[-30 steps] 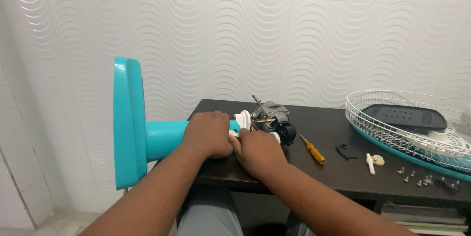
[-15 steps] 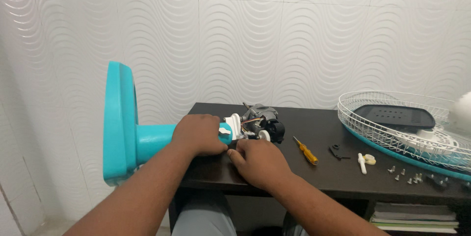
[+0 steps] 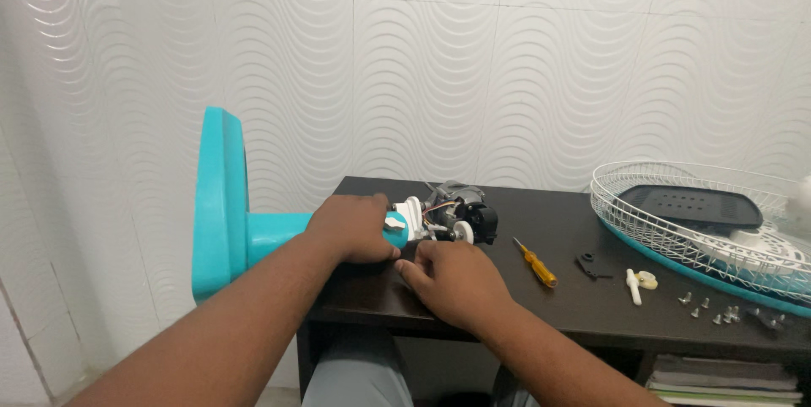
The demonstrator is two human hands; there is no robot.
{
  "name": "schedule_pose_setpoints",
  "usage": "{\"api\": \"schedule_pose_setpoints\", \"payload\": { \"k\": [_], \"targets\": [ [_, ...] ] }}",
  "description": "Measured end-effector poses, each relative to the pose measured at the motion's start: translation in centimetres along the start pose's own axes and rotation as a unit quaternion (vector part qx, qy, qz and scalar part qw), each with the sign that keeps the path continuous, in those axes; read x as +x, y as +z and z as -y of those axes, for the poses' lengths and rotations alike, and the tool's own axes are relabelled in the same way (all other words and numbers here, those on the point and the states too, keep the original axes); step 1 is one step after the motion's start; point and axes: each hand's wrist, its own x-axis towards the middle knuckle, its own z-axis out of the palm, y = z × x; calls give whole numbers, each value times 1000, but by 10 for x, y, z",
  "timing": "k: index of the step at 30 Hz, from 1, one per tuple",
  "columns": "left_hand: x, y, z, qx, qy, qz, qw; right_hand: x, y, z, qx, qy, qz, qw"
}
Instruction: The person assembles a teal electric fan by attaching the motor to the stand and securing it with screws. They use a screwdriver to tighten the screws and then attach a white plastic component to the motor shaft.
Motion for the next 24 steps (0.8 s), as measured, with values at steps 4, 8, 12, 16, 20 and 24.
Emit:
{"api": "schedule_pose_setpoints", "payload": {
  "k": [4,8,12,16,20,24],
  "targets": [
    [-8,3,1,-2,4,-17,1000,-5,0,0,36,-38,-101,993],
    [-12,1,-5,-4,16,-50,999,-6,1,-5,74,-50,-301,949],
    [-13,2,-5,-4,9,-34,999,1,2,-25,65,-51,-407,910],
    [-14,-1,0,-16,21,-22,999,9,-1,-40,47,15,-414,909],
    [-13,-6,2,-25,41,-3,999,13,-6,-44,116,105,-308,938],
    [-12,-7,4,-41,57,13,997,12,-8,-40,134,125,-208,961]
  ]
}}
